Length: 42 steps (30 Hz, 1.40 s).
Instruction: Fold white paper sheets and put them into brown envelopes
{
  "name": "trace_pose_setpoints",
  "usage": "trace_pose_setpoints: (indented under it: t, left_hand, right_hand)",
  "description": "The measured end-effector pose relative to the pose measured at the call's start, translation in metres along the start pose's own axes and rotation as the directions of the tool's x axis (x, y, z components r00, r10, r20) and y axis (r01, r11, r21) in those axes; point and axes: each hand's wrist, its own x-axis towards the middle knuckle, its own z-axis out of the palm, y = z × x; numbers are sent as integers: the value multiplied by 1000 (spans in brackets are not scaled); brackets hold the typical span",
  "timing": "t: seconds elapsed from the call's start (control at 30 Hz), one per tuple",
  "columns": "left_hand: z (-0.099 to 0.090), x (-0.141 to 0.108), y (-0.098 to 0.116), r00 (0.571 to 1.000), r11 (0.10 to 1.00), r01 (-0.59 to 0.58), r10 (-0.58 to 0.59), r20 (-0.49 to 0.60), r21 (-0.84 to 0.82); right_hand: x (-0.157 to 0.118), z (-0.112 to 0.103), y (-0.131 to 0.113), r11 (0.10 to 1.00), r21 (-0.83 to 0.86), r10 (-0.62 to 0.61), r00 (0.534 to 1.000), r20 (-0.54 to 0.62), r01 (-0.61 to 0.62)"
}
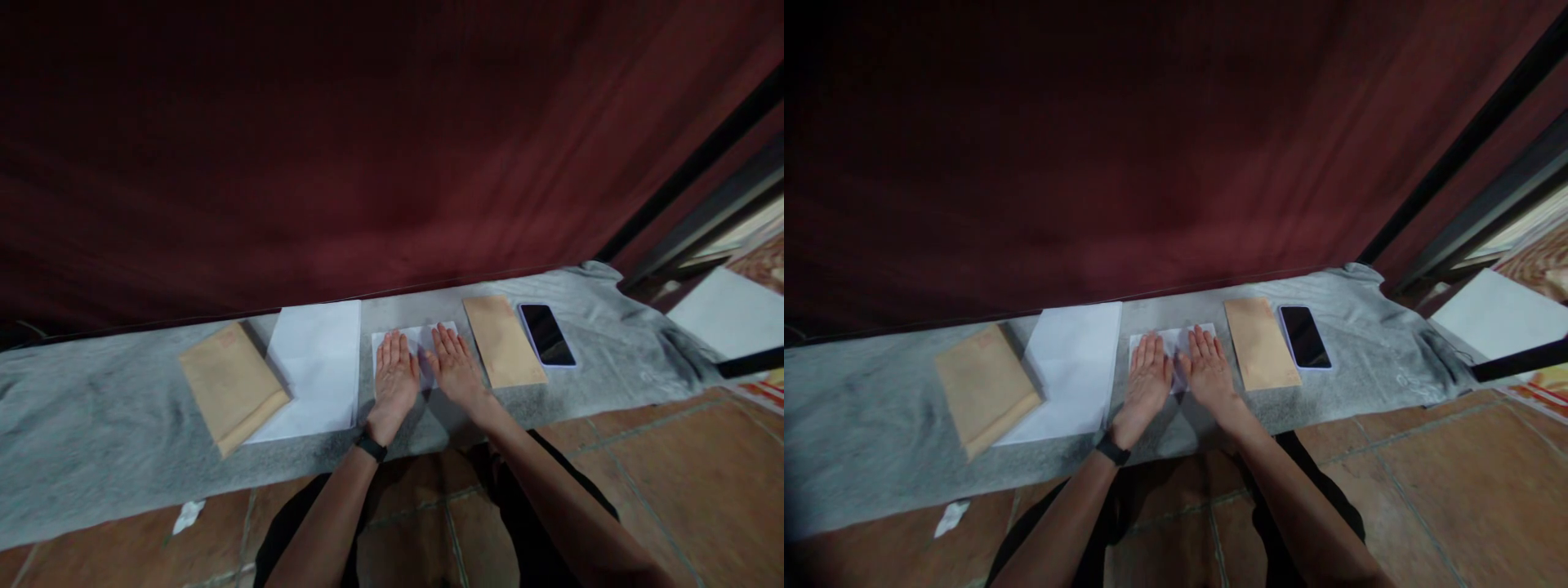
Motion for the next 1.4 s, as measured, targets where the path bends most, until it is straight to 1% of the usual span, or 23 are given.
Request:
trace_pose_setpoints:
  t: [0.07,0.13,0.2,0.3,0.43,0.57,0.67,0.8,0.93,1.1,1.27,1.4]
  left_hand:
    - [4,7,7,997,999,-36,37,64,-22]
    - [8,13,12,994,998,-58,61,94,-32]
    - [11,17,15,992,997,-70,73,103,-34]
    - [14,21,15,991,998,-56,59,121,-28]
    - [17,22,12,992,999,-43,43,116,-7]
    - [19,21,8,997,1000,-6,5,75,20]
    - [19,21,4,999,999,33,-35,34,34]
    - [18,17,-1,995,995,94,-94,16,47]
    - [16,13,-7,993,991,118,-117,-7,63]
    - [12,5,-12,991,988,133,-131,-27,81]
    - [8,-4,-17,994,990,108,-107,-12,93]
    - [6,-7,-18,994,990,109,-111,10,89]
  right_hand:
    - [8,-1,-6,999,43,-24,999,48,22]
    - [15,0,-11,996,75,-45,995,85,38]
    - [21,2,-13,994,92,-68,992,108,58]
    - [28,5,-10,994,86,-84,989,125,74]
    - [30,10,-6,995,61,-85,988,126,78]
    - [28,13,-4,998,16,-70,992,101,68]
    - [26,15,-1,1000,-20,-6,998,68,8]
    - [24,19,5,998,-37,57,998,-16,-58]
    - [18,20,11,991,-70,108,991,-73,-113]
    - [9,9,22,985,-86,146,987,-70,-152]
    - [7,-10,28,982,-81,175,984,33,-172]
    - [10,-21,27,962,-66,271,959,82,-266]
